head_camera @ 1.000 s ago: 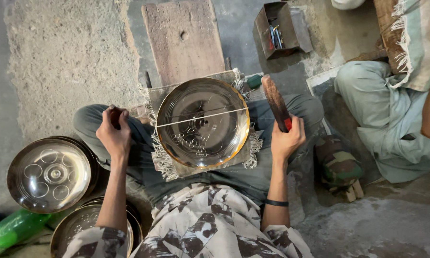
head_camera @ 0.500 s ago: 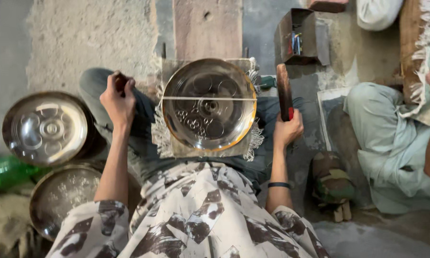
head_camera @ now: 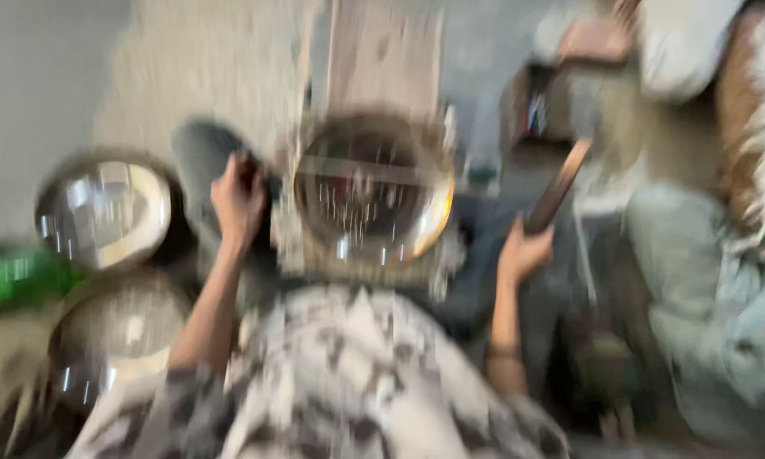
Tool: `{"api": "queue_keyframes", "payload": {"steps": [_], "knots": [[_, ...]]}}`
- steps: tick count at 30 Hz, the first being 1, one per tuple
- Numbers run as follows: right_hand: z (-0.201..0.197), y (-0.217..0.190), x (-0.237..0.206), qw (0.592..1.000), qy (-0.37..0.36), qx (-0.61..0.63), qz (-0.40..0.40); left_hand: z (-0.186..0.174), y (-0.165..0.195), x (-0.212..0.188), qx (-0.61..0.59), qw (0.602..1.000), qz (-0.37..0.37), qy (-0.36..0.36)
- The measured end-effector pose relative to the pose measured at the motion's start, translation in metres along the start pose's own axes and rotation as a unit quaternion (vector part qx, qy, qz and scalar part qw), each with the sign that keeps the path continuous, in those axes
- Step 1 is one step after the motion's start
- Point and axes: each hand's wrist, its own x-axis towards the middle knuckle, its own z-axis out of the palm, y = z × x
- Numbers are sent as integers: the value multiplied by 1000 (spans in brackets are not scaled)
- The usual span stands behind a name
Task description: The person sits cross-legged on the floor and uses a hammer and a metal punch to engrave circular patterns into a brass plate. They repeatedly strike the punch to create indentations, occasionally adjusting the plate's position.
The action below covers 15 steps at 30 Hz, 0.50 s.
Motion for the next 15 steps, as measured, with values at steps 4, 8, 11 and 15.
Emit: {"api": "queue_keyframes", "payload": {"steps": [4, 8, 11, 15], "knots": [[3, 15, -4, 996, -31, 66, 54, 5, -7, -29, -66, 996, -57, -2], [2, 24, -7, 997, -63, 26, 41, 10, -18, -32, -87, 991, -97, -12], [-1, 26, -6, 989, -132, 33, 56, 11, -23, -21, -84, 991, -104, -20], [-2, 26, -7, 965, -259, -32, 23, 8, -28, -14, -104, 984, -133, -51]]}}
